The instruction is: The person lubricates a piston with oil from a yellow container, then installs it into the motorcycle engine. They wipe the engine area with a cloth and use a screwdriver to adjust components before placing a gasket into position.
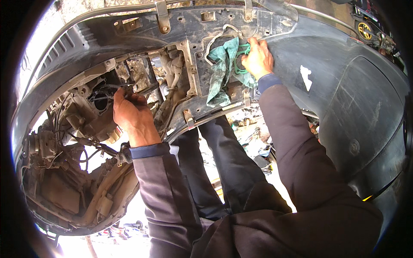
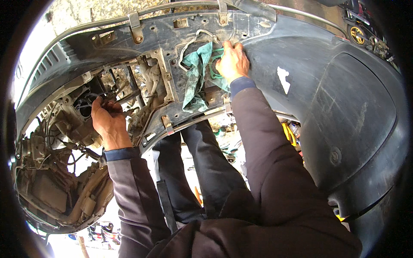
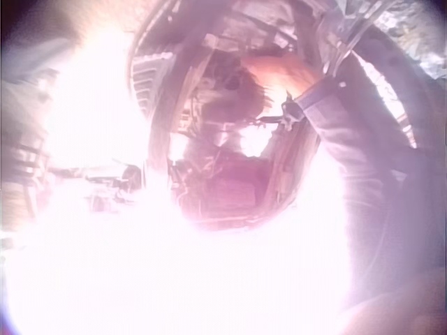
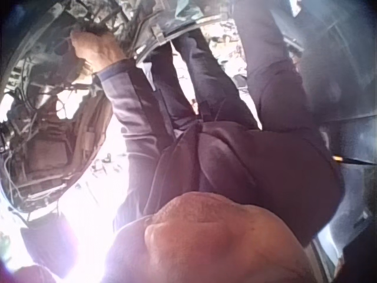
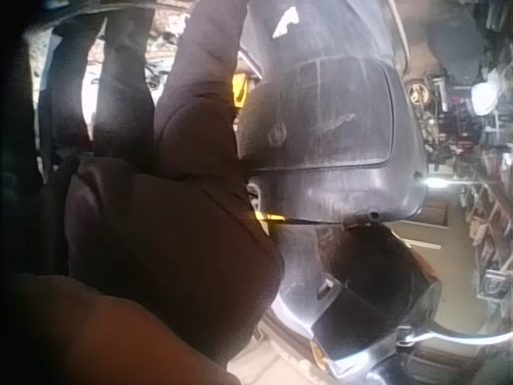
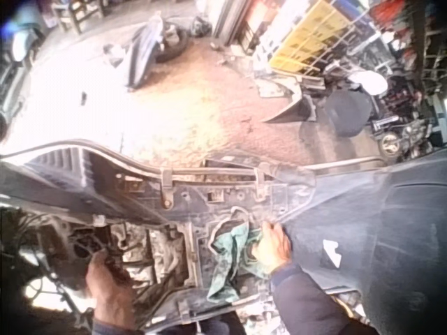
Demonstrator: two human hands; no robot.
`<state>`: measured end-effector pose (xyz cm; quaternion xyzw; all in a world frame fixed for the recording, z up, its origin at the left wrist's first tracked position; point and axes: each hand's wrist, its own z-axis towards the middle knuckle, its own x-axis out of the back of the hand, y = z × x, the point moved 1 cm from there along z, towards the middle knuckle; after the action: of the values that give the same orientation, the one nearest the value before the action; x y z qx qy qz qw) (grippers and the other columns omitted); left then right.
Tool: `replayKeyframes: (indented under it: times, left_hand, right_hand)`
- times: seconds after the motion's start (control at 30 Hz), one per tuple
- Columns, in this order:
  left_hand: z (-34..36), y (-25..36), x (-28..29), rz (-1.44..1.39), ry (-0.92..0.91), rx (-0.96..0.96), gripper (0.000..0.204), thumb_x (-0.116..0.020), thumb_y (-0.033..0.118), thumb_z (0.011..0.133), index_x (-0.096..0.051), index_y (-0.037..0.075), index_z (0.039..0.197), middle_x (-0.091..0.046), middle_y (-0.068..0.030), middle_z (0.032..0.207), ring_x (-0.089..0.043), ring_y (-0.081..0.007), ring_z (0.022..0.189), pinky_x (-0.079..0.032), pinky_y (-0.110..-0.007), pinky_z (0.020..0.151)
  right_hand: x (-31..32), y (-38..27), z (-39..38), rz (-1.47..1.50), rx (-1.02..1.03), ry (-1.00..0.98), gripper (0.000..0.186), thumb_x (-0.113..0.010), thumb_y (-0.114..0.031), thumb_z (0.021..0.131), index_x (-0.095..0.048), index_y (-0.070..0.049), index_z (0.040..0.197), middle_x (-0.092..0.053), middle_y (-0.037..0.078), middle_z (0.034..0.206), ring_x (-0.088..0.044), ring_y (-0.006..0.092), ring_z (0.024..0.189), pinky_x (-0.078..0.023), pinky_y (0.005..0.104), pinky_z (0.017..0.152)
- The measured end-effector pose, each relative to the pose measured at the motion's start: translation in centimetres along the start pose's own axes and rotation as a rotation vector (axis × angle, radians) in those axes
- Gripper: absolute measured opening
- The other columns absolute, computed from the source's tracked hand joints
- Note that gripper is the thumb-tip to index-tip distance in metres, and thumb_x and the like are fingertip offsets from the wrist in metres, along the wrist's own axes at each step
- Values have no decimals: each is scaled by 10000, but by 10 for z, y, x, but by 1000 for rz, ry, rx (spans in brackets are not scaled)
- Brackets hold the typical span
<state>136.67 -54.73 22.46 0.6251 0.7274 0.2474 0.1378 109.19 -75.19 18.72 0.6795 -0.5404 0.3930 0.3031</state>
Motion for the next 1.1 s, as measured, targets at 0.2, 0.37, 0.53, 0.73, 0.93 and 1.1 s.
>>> replayKeyframes:
  times: [0.2, 0.37, 0.53, 0.73, 0.93, 1.1]
  left_hand:
    - [-19, -14, 6, 101, -24, -91, 203, -627, 249, 908, -546, 64, 883, -521, -37, 748, -497, -137, 612, -425, -260, 504]
    - [-57, -81, 1, 787, -408, -273, 411, -717, 237, 813, -602, -39, 1095, -631, -104, 884, -609, -194, 769, -518, -322, 670]
    - [-75, -149, -25, 1495, -765, -428, 499, -723, 258, 795, -565, 99, 1241, -627, -191, 1147, -634, -370, 1043, -514, -458, 881]
    - [-77, -145, 0, 955, -770, -398, 99, -540, 67, 784, -596, -12, 805, -662, -127, 963, -573, -185, 782, -460, -281, 780]
    - [-77, -130, 24, -227, -682, 442, 407, -493, 188, 858, -627, -21, 1180, -662, -123, 1172, -616, -259, 1081, -471, -389, 967]
    - [-52, -122, 26, -252, -469, 540, 372, -474, 244, 891, -652, 25, 1133, -683, -112, 1139, -625, -275, 1074, -459, -430, 978]
  right_hand:
    - [6, 1, 8, -114, 152, -12, 525, -763, -138, 713, -591, -132, 1209, -539, 189, 1241, -569, 405, 1112, -502, 472, 917]
    - [9, 9, 14, -184, 313, -59, 449, -769, -127, 698, -617, -105, 1120, -589, 152, 1140, -559, 381, 1092, -499, 459, 895]
    - [8, 19, 18, -128, 449, -53, 319, -718, -85, 712, -649, -80, 1023, -633, 140, 984, -592, 371, 1004, -495, 454, 859]
    - [26, 24, 17, -14, 422, -129, 286, -654, -65, 735, -678, -85, 1019, -636, 138, 1005, -589, 352, 1053, -486, 448, 914]
    - [11, 13, 3, -113, 551, -177, 395, -657, -55, 724, -684, -100, 1116, -589, 172, 1155, -529, 365, 1148, -457, 461, 970]
    - [36, 22, -12, -101, 442, -327, 219, -666, -91, 774, -700, -46, 985, -651, 172, 997, -620, 367, 994, -499, 445, 872]
